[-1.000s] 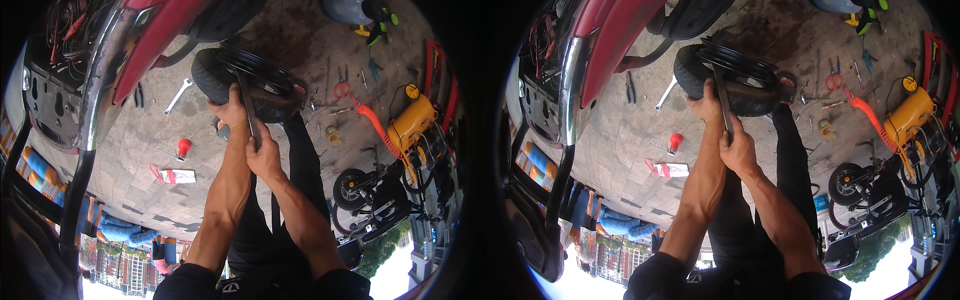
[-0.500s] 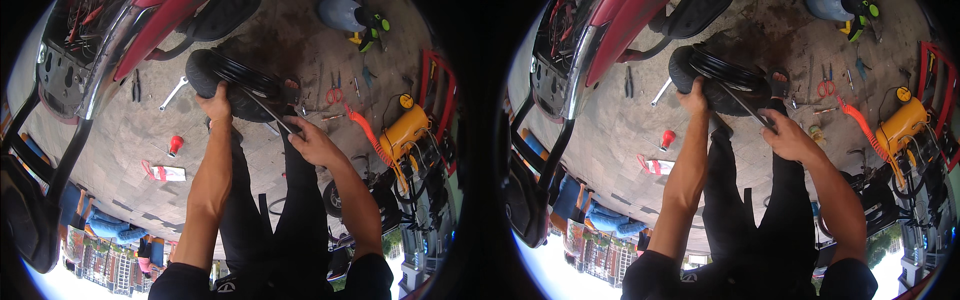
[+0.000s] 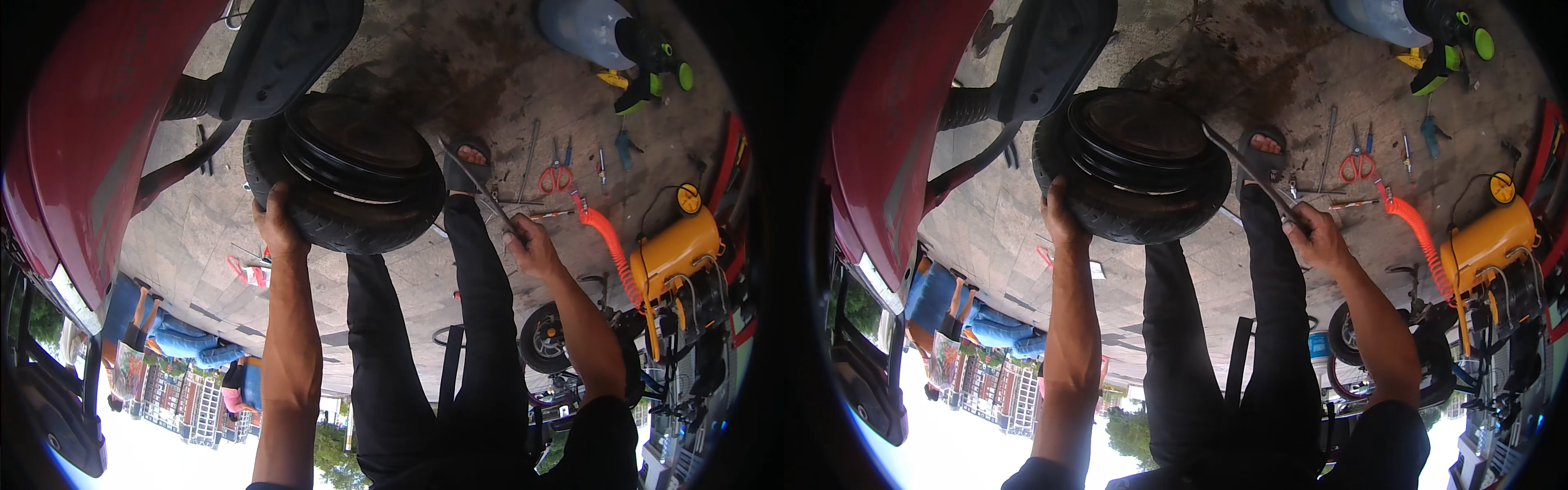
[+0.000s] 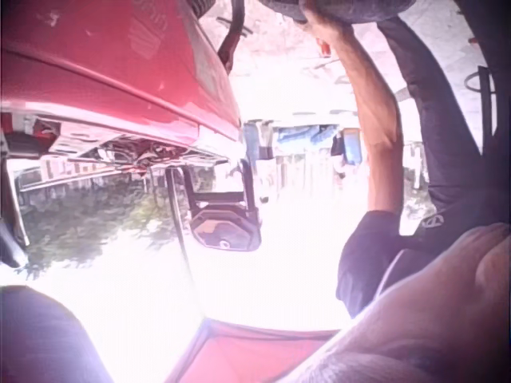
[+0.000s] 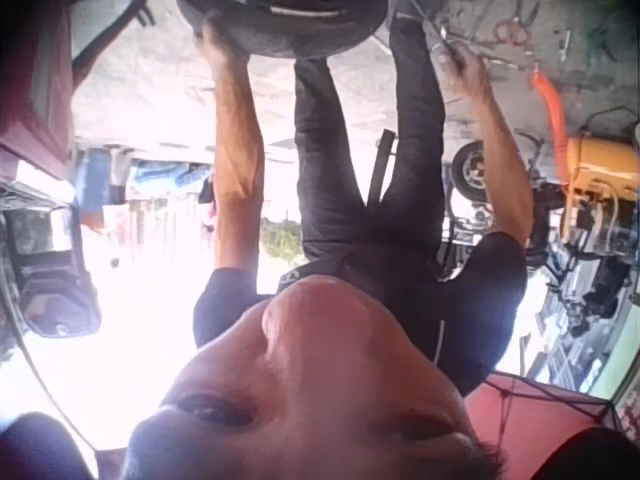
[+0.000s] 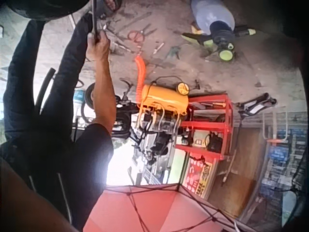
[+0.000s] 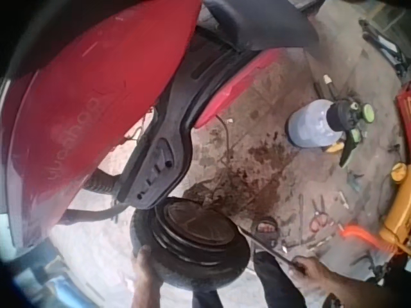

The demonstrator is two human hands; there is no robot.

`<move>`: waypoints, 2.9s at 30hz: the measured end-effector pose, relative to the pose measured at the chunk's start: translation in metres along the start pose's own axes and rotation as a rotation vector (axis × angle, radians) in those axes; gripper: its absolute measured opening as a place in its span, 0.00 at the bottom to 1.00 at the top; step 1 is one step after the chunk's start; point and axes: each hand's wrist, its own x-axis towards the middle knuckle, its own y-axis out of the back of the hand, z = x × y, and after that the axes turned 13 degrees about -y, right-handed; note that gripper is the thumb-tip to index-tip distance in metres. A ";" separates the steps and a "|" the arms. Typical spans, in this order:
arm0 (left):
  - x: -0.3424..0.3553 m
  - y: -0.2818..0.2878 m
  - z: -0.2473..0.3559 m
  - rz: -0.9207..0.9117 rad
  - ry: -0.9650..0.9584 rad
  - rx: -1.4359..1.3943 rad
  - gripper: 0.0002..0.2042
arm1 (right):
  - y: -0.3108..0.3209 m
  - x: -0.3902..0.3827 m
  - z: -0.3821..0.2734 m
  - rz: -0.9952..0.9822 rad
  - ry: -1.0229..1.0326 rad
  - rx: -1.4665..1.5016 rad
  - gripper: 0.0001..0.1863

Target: The person uses a tire iron to pry a tire off a scooter wheel, working around the rim until the tire separates. The person then carries the removed tire to a stack of other tires and places it on top.

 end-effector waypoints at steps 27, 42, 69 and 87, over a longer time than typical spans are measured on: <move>-0.075 -0.054 -0.038 0.184 -0.161 0.221 0.42 | -0.043 -0.045 -0.270 -0.340 -0.172 -0.225 0.19; -0.078 -0.069 -0.029 0.046 -0.088 0.221 0.61 | -0.117 -0.075 -0.282 -0.026 -0.413 0.010 0.28; 0.004 -0.069 0.068 -0.732 0.792 0.661 0.04 | -0.226 -0.090 -0.180 0.037 0.169 0.993 0.20; 0.017 -0.058 0.127 -0.477 1.003 0.552 0.10 | -0.315 0.144 0.266 0.649 -0.243 -0.557 0.10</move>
